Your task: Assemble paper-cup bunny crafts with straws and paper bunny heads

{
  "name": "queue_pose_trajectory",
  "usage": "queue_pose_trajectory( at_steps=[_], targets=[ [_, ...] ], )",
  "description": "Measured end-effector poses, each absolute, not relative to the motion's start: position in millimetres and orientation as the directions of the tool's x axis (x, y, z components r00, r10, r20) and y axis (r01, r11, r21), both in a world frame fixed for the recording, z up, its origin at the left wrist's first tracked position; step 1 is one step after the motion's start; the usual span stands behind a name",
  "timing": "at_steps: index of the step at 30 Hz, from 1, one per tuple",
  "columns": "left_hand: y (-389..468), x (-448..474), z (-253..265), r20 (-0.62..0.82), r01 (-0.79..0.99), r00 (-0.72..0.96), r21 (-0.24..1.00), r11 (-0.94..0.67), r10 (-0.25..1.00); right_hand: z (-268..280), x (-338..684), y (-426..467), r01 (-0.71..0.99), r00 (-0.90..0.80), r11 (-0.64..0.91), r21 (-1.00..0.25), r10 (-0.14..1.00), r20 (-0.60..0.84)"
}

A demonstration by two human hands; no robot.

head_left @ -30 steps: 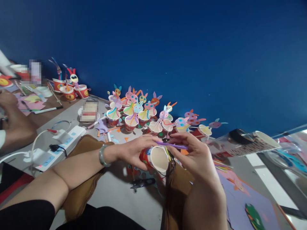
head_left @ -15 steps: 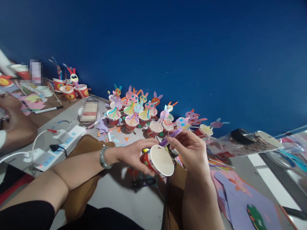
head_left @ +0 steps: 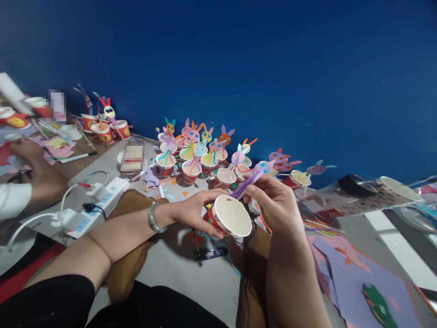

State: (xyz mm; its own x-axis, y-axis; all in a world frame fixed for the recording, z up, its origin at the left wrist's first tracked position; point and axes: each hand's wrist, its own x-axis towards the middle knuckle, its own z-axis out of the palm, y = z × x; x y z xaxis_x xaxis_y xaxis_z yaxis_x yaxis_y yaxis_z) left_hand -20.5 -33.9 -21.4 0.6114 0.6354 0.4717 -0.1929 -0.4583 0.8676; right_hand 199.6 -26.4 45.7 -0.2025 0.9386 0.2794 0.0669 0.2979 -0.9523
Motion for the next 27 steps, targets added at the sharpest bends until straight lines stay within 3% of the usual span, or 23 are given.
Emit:
queue_pose_trajectory(
  at_steps=[7,18,27],
  targets=[
    [-31.3,-20.4,-28.3,0.424,-0.163,0.602,0.895,-0.416,0.677,45.9,198.8,-25.3,0.132,-0.135,0.334,-0.933,0.939,0.317],
    [-32.2,-18.0,-28.9,0.433,-0.164,0.607,0.889,-0.429,0.666,42.9,199.5,-27.0,0.158,-0.190,0.367,-0.917,0.922,0.336],
    [-33.6,-20.1,-26.8,0.316,-0.159,0.657,0.946,-0.284,0.684,41.4,197.3,-23.4,0.099,-0.220,0.322,-0.942,0.930,0.295]
  ],
)
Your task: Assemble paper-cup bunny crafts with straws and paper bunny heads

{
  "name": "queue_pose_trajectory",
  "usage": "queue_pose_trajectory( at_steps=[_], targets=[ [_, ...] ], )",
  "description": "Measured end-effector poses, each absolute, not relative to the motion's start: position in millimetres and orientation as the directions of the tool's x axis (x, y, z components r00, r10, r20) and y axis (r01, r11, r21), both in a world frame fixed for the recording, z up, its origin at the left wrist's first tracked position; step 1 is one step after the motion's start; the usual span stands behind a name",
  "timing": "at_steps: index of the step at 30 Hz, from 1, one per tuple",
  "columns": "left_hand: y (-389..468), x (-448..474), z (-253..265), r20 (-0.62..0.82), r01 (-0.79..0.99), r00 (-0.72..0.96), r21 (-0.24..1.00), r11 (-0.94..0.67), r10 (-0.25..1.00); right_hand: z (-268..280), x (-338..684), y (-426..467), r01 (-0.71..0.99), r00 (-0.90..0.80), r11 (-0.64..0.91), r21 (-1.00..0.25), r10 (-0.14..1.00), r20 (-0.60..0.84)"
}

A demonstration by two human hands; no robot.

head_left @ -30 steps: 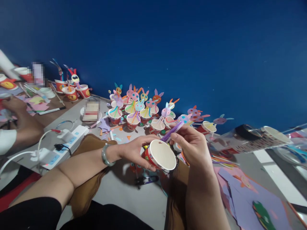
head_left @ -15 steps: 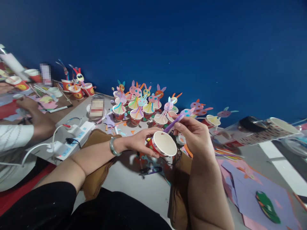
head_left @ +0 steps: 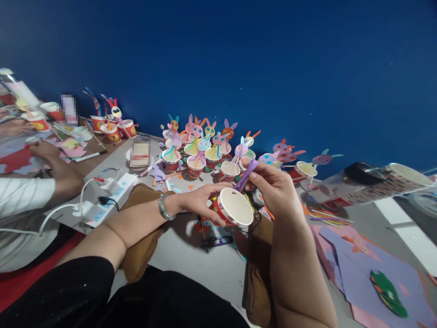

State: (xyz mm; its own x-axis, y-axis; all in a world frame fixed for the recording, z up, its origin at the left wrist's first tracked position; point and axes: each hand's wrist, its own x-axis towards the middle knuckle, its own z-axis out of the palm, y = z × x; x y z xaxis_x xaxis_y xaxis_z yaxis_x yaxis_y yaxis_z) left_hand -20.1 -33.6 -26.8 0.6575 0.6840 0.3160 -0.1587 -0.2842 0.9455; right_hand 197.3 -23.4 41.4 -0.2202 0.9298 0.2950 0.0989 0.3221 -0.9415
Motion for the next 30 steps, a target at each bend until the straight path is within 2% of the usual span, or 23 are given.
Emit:
queue_pose_trajectory(
  at_steps=[3,9,13,22,26,30],
  targets=[
    [-34.5,-19.4,-23.9,0.317,-0.087,0.656,0.933,-0.348,0.685,40.6,195.5,-23.0,0.094,-0.240,0.309,-0.946,0.930,0.279],
    [-28.4,-14.9,-35.7,0.491,0.051,0.590,0.769,-0.637,0.641,34.9,189.9,-22.7,0.190,-0.139,0.351,-0.917,0.934,0.328],
    [-25.1,-15.6,-43.8,0.521,0.054,0.601,0.730,-0.682,0.606,31.6,192.1,-20.3,0.255,-0.157,0.372,-0.892,0.927,0.341],
    [-29.8,-18.4,-28.5,0.354,0.029,0.660,0.869,-0.493,0.663,31.2,199.3,-16.2,0.342,-0.216,0.437,-0.832,0.898,0.383],
    [-31.1,-20.0,-21.8,0.272,-0.031,0.671,0.940,-0.340,0.690,31.2,202.6,-14.6,0.297,-0.238,0.396,-0.869,0.912,0.335],
    [-31.4,-24.4,-17.3,0.208,-0.122,0.724,0.977,-0.175,0.658,34.2,206.0,-15.9,0.223,-0.263,0.335,-0.916,0.925,0.274]
  ],
)
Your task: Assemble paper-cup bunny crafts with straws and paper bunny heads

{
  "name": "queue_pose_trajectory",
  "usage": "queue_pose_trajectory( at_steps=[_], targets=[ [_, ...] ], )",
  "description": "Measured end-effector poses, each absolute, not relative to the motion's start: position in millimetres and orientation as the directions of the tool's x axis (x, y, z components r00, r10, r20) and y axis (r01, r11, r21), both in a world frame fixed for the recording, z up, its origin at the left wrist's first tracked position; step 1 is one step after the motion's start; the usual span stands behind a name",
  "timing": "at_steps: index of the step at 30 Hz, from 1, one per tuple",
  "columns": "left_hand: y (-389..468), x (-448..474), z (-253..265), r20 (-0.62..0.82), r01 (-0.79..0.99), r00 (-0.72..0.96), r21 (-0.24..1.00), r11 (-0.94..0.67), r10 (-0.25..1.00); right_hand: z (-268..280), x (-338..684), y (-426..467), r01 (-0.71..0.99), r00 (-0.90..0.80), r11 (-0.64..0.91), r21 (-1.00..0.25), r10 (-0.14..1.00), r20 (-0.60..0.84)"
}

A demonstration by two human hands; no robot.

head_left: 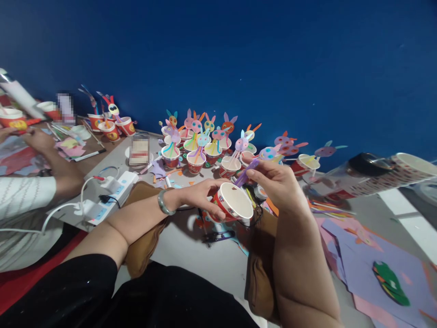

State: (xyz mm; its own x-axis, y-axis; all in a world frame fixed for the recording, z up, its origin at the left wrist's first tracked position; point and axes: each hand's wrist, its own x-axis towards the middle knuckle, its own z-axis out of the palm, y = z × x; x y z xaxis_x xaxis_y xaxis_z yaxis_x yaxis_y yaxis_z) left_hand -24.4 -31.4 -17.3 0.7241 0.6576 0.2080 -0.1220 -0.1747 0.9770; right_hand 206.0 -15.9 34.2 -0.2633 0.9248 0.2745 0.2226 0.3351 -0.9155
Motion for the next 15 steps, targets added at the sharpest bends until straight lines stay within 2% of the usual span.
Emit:
queue_pose_trajectory(
  at_steps=[8,15],
  targets=[
    [-29.7,-29.1,-11.5,0.129,-0.135,0.775,0.990,-0.037,0.619,35.5,202.8,-18.4,0.177,-0.295,0.324,-0.929,0.918,0.264],
    [-31.5,-27.7,-9.6,0.143,-0.133,0.771,0.989,-0.063,0.621,35.8,199.4,-16.8,0.213,-0.312,0.327,-0.921,0.916,0.253]
  ],
)
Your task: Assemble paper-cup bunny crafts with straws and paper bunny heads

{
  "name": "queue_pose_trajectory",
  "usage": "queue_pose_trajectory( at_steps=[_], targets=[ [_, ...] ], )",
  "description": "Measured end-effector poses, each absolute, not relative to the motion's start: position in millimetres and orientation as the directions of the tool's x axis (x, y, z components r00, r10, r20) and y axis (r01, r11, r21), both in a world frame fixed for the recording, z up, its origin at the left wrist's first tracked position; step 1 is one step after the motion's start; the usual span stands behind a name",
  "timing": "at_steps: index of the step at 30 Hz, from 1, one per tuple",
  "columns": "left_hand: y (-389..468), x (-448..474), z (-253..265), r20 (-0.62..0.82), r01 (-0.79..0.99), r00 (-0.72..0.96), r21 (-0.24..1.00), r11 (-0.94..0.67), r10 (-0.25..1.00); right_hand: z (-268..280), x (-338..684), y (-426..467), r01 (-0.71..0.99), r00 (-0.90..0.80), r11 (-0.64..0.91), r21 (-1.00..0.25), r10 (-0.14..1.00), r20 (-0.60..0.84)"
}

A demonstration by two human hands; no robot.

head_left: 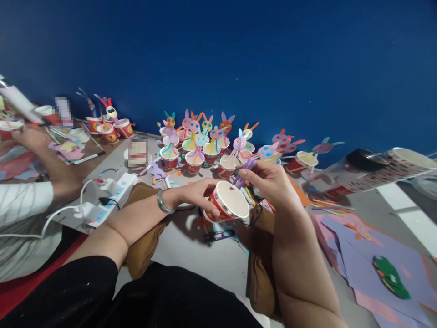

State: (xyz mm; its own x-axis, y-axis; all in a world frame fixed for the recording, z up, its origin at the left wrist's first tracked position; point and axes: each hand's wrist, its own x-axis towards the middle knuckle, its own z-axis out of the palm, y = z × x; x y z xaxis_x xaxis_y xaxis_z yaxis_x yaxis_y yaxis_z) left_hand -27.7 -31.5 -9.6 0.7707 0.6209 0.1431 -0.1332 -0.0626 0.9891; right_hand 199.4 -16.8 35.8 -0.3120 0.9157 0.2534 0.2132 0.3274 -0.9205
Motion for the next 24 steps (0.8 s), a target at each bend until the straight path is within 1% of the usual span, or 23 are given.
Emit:
queue_pose_trajectory(
  at_steps=[2,4,8,12,15,18,21,24],
  targets=[
    [-30.7,-27.2,-10.5,0.165,-0.111,0.766,0.986,-0.124,0.622,35.4,199.0,-16.5,0.227,-0.309,0.336,-0.914,0.915,0.259],
    [-29.9,-26.7,-12.3,0.202,-0.078,0.759,0.972,-0.222,0.619,35.1,198.2,-16.7,0.237,-0.301,0.334,-0.912,0.918,0.258],
    [-29.6,-25.0,-17.9,0.276,-0.013,0.753,0.914,-0.406,0.598,36.4,195.6,-18.4,0.246,-0.298,0.331,-0.911,0.920,0.253],
    [-29.4,-23.7,-22.1,0.322,0.021,0.729,0.871,-0.490,0.604,37.6,193.8,-19.9,0.226,-0.235,0.333,-0.915,0.931,0.281],
    [-28.8,-23.2,-24.3,0.366,0.025,0.741,0.822,-0.568,0.563,36.4,193.1,-20.1,0.175,-0.182,0.330,-0.928,0.937,0.299],
    [-28.4,-22.1,-29.7,0.424,0.017,0.736,0.768,-0.640,0.528,34.7,192.8,-20.4,0.228,-0.147,0.342,-0.912,0.938,0.315],
    [-28.0,-20.5,-38.0,0.464,0.052,0.720,0.705,-0.707,0.516,33.9,192.7,-21.2,0.288,-0.124,0.365,-0.885,0.931,0.344],
    [-27.8,-19.1,-43.1,0.487,0.084,0.716,0.650,-0.755,0.499,33.8,192.5,-21.4,0.305,-0.109,0.365,-0.879,0.931,0.349]
  ],
)
